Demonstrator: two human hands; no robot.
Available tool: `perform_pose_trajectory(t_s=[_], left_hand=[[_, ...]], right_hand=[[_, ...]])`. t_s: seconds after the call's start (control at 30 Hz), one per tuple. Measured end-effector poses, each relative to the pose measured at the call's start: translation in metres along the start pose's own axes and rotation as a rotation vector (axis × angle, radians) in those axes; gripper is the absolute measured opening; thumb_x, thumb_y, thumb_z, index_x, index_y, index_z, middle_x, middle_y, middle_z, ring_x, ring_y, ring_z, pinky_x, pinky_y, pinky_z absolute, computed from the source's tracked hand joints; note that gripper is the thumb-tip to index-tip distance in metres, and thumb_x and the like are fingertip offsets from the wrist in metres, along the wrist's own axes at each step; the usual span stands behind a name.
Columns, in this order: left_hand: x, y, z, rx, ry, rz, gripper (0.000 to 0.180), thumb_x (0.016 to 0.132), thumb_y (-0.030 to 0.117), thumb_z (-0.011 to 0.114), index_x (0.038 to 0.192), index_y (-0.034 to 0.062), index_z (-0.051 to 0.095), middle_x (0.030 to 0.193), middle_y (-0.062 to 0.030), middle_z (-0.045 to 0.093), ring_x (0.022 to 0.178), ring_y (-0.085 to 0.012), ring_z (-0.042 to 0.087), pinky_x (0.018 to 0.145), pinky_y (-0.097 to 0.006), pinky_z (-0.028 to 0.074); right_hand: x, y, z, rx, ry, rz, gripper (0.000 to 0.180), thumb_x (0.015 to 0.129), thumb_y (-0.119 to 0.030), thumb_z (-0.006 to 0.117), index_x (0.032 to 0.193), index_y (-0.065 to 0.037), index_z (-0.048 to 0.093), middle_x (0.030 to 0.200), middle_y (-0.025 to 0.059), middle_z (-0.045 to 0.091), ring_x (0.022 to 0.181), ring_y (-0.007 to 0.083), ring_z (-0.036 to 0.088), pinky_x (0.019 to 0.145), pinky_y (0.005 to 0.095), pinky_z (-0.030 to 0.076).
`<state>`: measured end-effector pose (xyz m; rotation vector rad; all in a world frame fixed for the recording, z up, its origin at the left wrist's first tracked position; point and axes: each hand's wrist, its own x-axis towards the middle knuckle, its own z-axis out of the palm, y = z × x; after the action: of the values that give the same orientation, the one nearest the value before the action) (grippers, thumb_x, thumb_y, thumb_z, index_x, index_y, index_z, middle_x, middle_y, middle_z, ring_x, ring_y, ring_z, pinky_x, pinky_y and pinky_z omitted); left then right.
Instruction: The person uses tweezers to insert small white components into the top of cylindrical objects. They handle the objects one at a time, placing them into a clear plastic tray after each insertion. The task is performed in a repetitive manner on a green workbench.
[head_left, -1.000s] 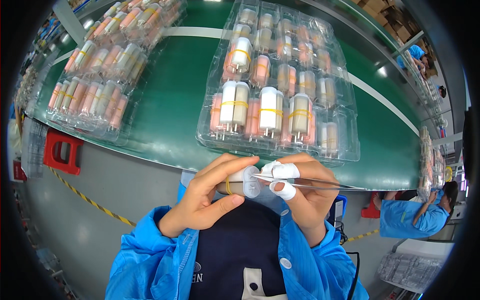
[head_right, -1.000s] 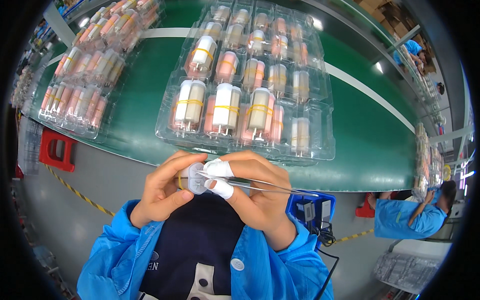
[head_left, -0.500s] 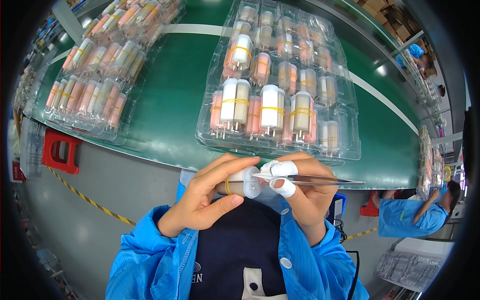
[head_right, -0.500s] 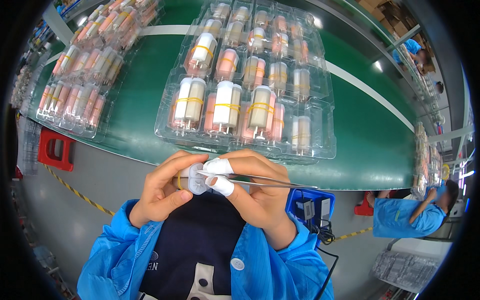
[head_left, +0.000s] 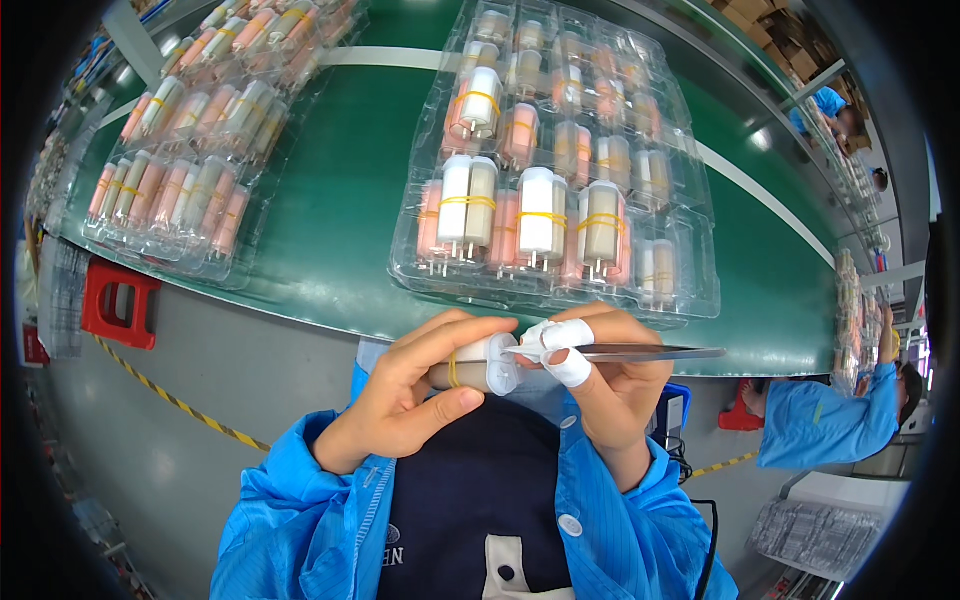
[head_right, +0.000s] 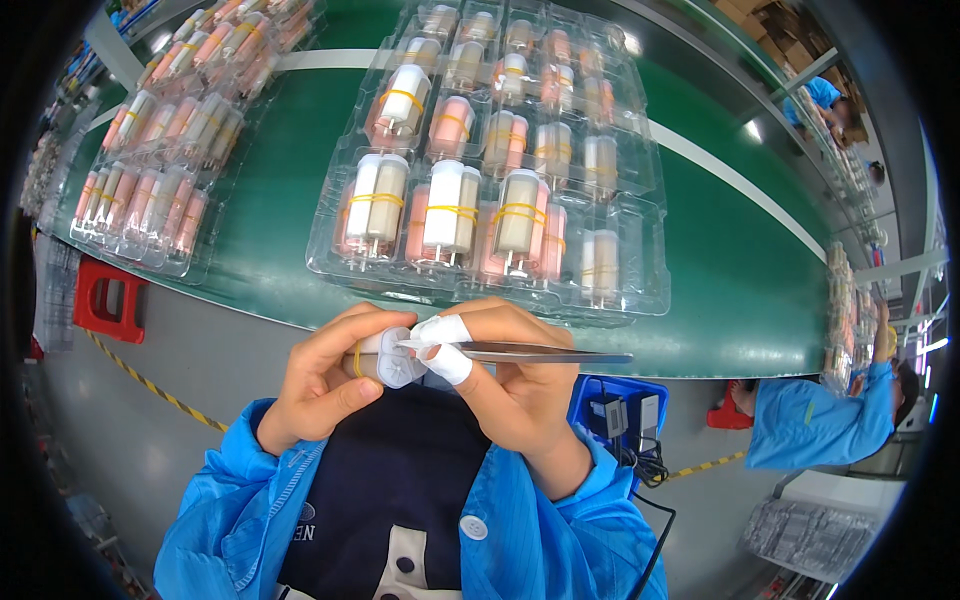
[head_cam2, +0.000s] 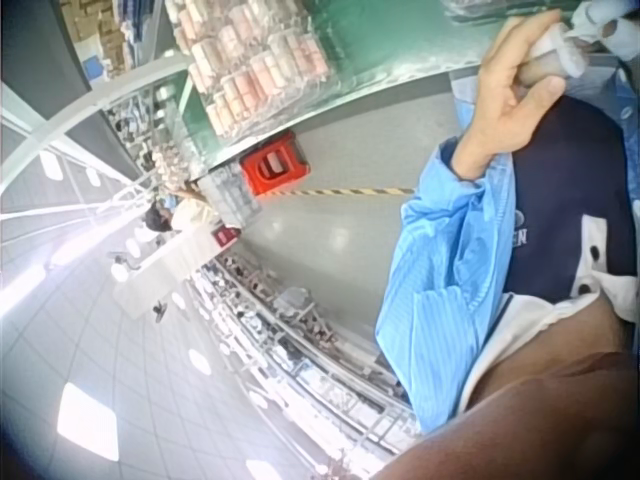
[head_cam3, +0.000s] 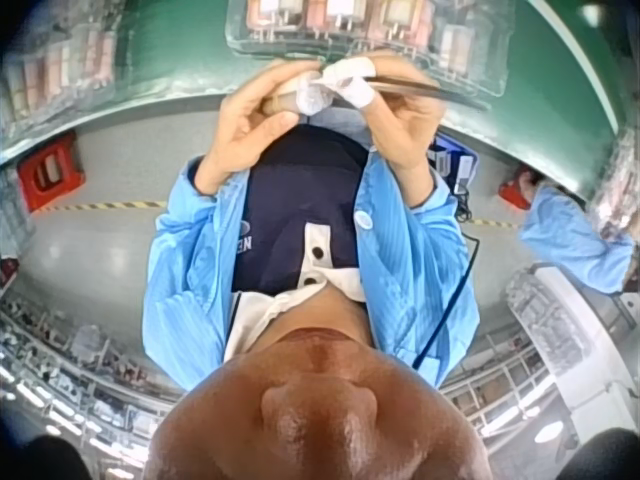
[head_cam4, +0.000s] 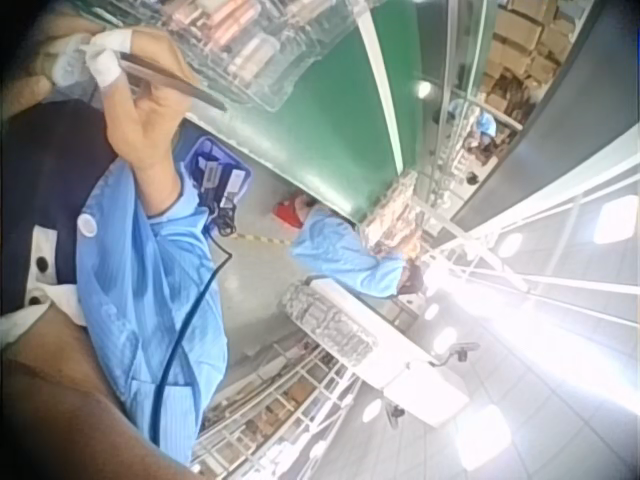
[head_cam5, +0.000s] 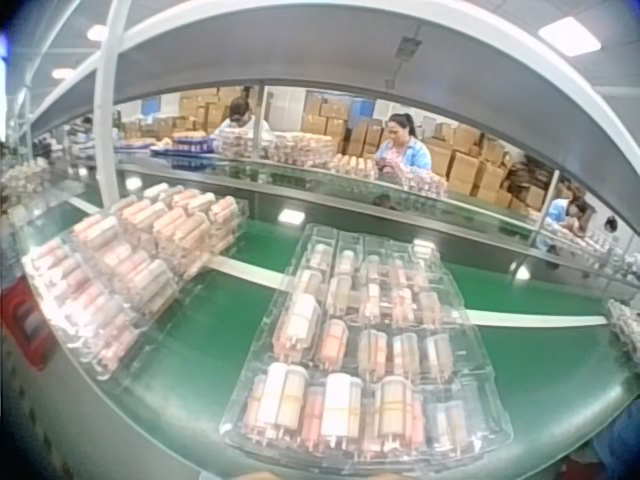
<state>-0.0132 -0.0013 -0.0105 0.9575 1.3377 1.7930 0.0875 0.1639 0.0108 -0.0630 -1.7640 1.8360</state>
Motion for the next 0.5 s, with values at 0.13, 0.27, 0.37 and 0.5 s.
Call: perform_pose_trajectory(t_s=[0.13, 0.27, 0.37, 0.5], left_hand=[[0.0, 0.0, -0.001, 0.066, -0.009, 0.011, 0.056, 0.086, 0.024, 0.063, 0.128, -0.0103, 0.049, 0.111, -0.0144, 0.053, 0.103, -0.0208, 0.053, 0.089, -0.031, 0.04], [0.003, -0.004, -0.002, 0.139, -0.019, 0.116, 0.048, 0.086, 0.016, 0.063, 0.127, -0.0064, 0.051, 0.104, -0.0146, 0.057, 0.092, -0.0234, 0.053, 0.082, -0.032, 0.043], [0.003, -0.005, -0.004, 0.245, -0.045, 0.147, 0.048, 0.084, 0.015, 0.064, 0.125, -0.0069, 0.052, 0.104, -0.016, 0.057, 0.091, -0.0263, 0.054, 0.082, -0.034, 0.043], [0.005, -0.002, -0.006, 0.463, -0.108, 0.216, 0.047, 0.081, 0.011, 0.065, 0.123, -0.0065, 0.053, 0.105, -0.0167, 0.058, 0.093, -0.0284, 0.054, 0.082, -0.036, 0.043]], right_hand=[[0.004, -0.001, -0.004, -0.096, -0.064, -0.03, 0.014, 0.079, 0.003, 0.068, 0.093, 0.001, 0.067, 0.085, 0.0131, 0.067, 0.076, 0.0185, 0.065, 0.066, 0.0281, 0.051], [0.011, -0.009, -0.006, -0.178, -0.151, 0.007, 0.012, 0.079, 0.001, 0.067, 0.091, 0.001, 0.066, 0.082, 0.0123, 0.066, 0.073, 0.0184, 0.065, 0.064, 0.0276, 0.051], [0.017, -0.017, -0.008, -0.281, -0.226, 0.036, 0.01, 0.079, 0.0, 0.066, 0.089, 0.001, 0.065, 0.079, 0.0116, 0.065, 0.071, 0.0178, 0.064, 0.062, 0.0272, 0.05], [0.022, -0.026, -0.007, -0.424, -0.3, 0.063, 0.01, 0.08, 0.0, 0.065, 0.089, 0.002, 0.065, 0.078, 0.0109, 0.064, 0.07, 0.0173, 0.064, 0.062, 0.0275, 0.05]])
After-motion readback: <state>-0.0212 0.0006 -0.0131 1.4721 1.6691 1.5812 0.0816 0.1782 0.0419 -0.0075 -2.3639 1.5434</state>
